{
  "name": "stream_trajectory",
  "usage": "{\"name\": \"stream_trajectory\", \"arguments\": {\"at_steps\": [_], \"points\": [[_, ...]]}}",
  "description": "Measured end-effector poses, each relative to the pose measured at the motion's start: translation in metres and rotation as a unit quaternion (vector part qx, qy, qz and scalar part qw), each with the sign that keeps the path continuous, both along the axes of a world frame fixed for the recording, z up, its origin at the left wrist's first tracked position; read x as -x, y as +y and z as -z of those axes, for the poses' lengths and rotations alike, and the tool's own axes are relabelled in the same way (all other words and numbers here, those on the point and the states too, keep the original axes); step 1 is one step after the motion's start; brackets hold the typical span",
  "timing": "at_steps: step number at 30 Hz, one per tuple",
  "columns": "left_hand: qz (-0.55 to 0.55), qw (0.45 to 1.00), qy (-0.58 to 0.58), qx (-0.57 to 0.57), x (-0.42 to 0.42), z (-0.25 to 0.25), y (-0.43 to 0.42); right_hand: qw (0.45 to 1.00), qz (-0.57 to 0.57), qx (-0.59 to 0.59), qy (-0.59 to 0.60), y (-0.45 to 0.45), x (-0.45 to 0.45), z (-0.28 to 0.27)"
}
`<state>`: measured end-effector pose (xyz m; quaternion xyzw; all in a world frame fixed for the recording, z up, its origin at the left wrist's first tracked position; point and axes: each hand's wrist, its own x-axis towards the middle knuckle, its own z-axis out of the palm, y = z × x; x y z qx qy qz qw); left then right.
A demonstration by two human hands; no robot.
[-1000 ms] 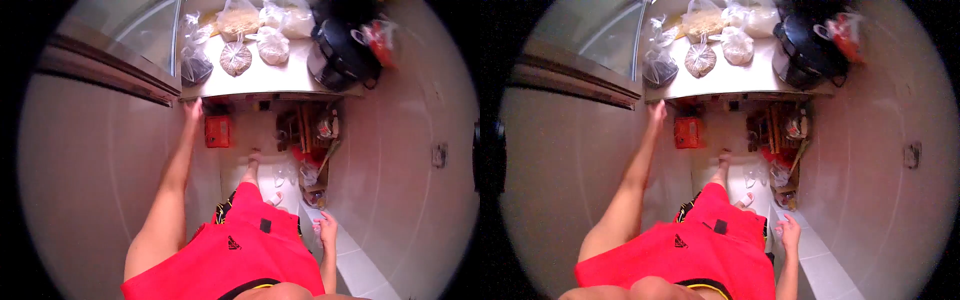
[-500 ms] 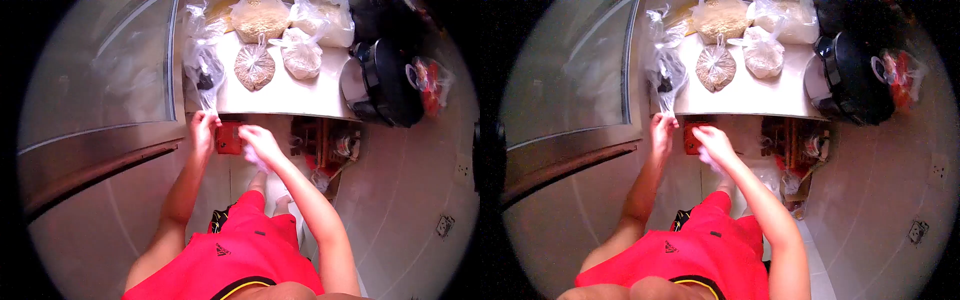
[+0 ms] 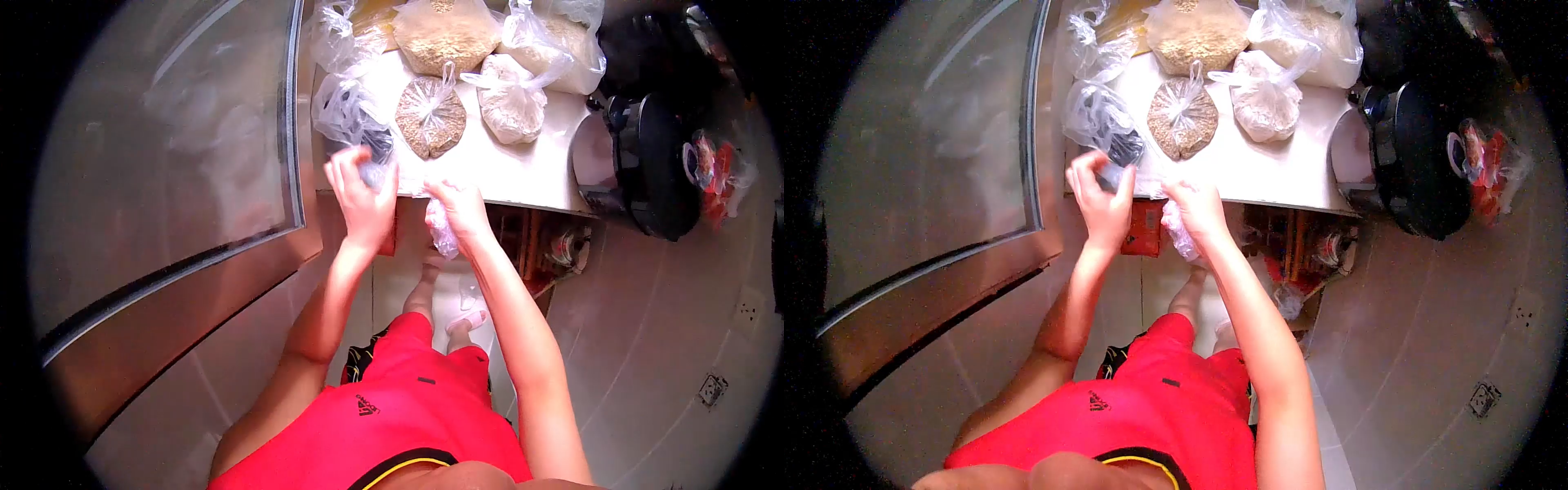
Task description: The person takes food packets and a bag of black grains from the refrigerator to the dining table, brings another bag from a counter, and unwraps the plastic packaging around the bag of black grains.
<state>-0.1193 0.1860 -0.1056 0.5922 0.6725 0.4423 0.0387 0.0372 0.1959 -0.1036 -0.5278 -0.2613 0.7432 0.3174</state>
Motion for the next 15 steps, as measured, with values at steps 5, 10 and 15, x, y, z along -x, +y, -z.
{"name": "stream_trajectory", "arguments": {"at_steps": [5,10,15], "points": [[-0.113,0.979,0.103,0.132,0.011,0.026,0.076,0.992,0.074,-0.007,0.098,-0.009,0.0,0.002],[-0.079,0.958,0.047,0.271,0.031,0.05,0.078,0.971,0.17,-0.015,0.169,-0.012,-0.013,0.003],[-0.018,0.973,-0.187,0.132,0.048,0.054,0.055,0.971,0.156,-0.039,0.179,-0.014,-0.031,-0.005]]}}
